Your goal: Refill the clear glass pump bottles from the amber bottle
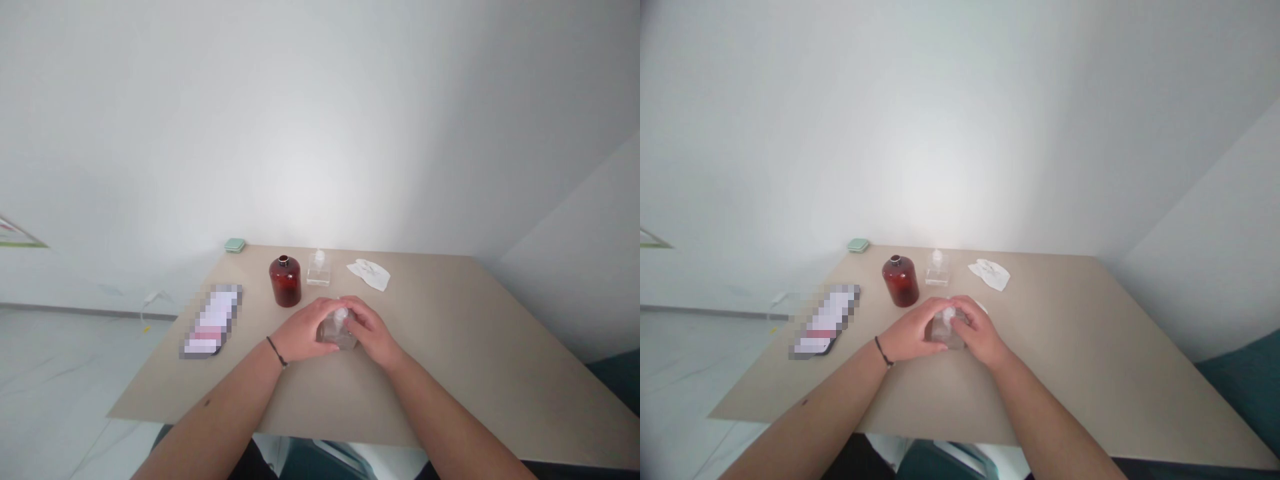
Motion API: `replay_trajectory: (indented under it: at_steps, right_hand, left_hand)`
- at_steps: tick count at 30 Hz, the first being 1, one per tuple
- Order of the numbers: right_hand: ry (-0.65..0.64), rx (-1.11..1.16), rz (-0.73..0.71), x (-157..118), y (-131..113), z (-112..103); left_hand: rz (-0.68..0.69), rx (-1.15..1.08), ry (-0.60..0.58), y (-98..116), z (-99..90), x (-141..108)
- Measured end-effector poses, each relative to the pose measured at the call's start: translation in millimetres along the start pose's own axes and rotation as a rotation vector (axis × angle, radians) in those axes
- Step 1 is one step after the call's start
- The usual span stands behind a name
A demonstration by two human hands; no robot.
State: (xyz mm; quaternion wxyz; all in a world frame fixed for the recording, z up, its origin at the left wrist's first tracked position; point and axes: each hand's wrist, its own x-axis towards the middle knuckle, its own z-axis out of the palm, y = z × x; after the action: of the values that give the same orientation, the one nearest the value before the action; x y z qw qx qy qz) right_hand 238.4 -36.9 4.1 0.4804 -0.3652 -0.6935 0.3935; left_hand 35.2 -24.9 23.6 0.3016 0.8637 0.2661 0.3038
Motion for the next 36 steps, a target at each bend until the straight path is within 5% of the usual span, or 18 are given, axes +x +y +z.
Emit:
replay_trajectory:
  at_steps: [36]
  right_hand:
    - [0.02,-0.031,0.008,0.5,-2.3,0.7]
  left_hand:
    - [0.039,0.005,-0.004,-1.6,1.0,-0.1]
